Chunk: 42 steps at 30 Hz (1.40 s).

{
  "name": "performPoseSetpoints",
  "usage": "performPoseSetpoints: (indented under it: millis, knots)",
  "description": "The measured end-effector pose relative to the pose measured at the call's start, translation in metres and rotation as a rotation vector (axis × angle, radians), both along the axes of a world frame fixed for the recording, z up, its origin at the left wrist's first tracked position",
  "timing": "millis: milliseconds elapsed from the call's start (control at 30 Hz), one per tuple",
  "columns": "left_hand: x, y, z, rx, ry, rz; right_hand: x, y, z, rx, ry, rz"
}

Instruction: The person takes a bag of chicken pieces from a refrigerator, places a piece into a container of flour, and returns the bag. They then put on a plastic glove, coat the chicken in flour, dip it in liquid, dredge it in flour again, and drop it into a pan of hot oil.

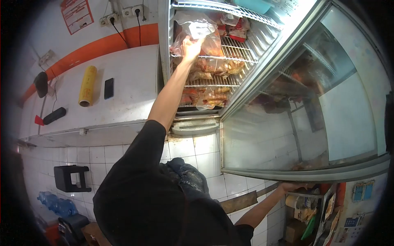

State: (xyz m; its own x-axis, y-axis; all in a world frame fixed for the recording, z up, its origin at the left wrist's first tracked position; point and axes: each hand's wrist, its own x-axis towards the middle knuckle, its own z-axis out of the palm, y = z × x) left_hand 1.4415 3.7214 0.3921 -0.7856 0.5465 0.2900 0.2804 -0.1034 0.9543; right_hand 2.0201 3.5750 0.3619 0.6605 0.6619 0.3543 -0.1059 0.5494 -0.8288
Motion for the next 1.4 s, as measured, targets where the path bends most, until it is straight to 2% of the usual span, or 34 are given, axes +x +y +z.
performPoseSetpoints:
  millis: [33, 67, 167, 200, 267, 333, 400, 433, 467, 533, 667, 733, 767, 800, 900, 1000, 1033, 1100, 1167, 1200, 1267, 1333, 1400]
  knots:
    - [-0.004, 0.007, 0.0, -0.039, 0.178, 0.088, 0.005, 0.0, -0.006, 0.015, -0.058, 0.018]
    - [-0.004, 0.015, -0.001, -0.033, 0.177, 0.08, 0.01, 0.0, -0.011, 0.024, -0.09, 0.023]
    - [0.004, 0.026, 0.006, 0.104, 0.563, 0.182, 0.018, 0.0, -0.022, 0.047, -0.1, 0.081]
    - [0.008, 0.027, 0.009, 0.109, 0.561, 0.178, 0.021, 0.0, -0.026, 0.051, -0.094, 0.098]
    - [0.016, 0.029, 0.014, 0.392, 0.421, -0.013, 0.029, 0.0, -0.034, 0.076, -0.106, 0.164]
    - [0.015, 0.027, 0.013, 0.367, 0.097, -0.241, 0.031, -0.003, -0.04, 0.067, -0.092, 0.199]
    - [0.009, 0.033, 0.006, 0.529, -0.342, -0.233, 0.029, -0.007, -0.041, 0.051, -0.075, 0.204]
    - [0.019, 0.015, 0.018, 0.745, -0.444, -0.466, 0.011, -0.011, -0.03, 0.052, -0.041, 0.122]
    - [0.008, 0.013, 0.015, 0.818, -0.473, -0.61, -0.003, -0.014, -0.022, 0.05, -0.006, 0.042]
    - [0.012, 0.002, 0.019, 0.968, -0.567, -0.752, -0.011, -0.018, -0.019, 0.045, -0.053, 0.038]
    - [0.028, -0.046, 0.038, 0.873, -0.75, -0.84, -0.033, -0.026, -0.005, 0.051, -0.104, -0.007]
    - [0.019, -0.067, 0.032, 0.874, -1.097, -1.364, -0.031, -0.032, -0.01, -0.01, -0.131, 0.016]
    - [0.021, -0.079, 0.032, 0.997, -1.124, -1.519, -0.031, -0.034, -0.011, -0.062, -0.153, 0.039]
    - [0.018, -0.088, 0.027, 0.999, -1.124, -1.513, -0.033, -0.036, -0.013, -0.064, -0.156, 0.044]
    - [0.002, -0.119, 0.02, 0.934, -1.119, -1.252, -0.065, -0.046, -0.006, -0.053, -0.027, -0.015]
    - [-0.012, -0.163, 0.016, 0.927, -1.082, -1.192, -0.082, -0.06, -0.021, -0.055, -0.077, 0.077]
    - [-0.01, -0.183, 0.023, 0.877, -1.053, -1.046, -0.085, -0.065, -0.03, -0.036, -0.211, 0.102]
    - [-0.007, -0.219, 0.031, 0.91, -1.005, -0.951, -0.101, -0.073, -0.05, -0.013, -0.343, 0.149]
    - [-0.018, -0.239, 0.022, 0.94, -0.96, -0.851, -0.124, -0.082, -0.063, -0.122, -0.277, 0.105]
    - [-0.031, -0.246, 0.006, 0.916, -0.897, -0.904, -0.135, -0.085, -0.066, -0.159, -0.256, 0.098]
    - [-0.035, -0.266, 0.0, 0.897, -0.833, -0.94, -0.162, -0.093, -0.06, -0.27, -0.214, 0.225]
    - [-0.021, -0.292, 0.007, 0.674, -0.599, -0.554, -0.184, -0.098, -0.053, -0.333, -0.235, 0.362]
    - [-0.026, -0.316, -0.005, 0.667, -0.512, -0.624, -0.19, -0.092, -0.054, -0.305, -0.291, 0.591]
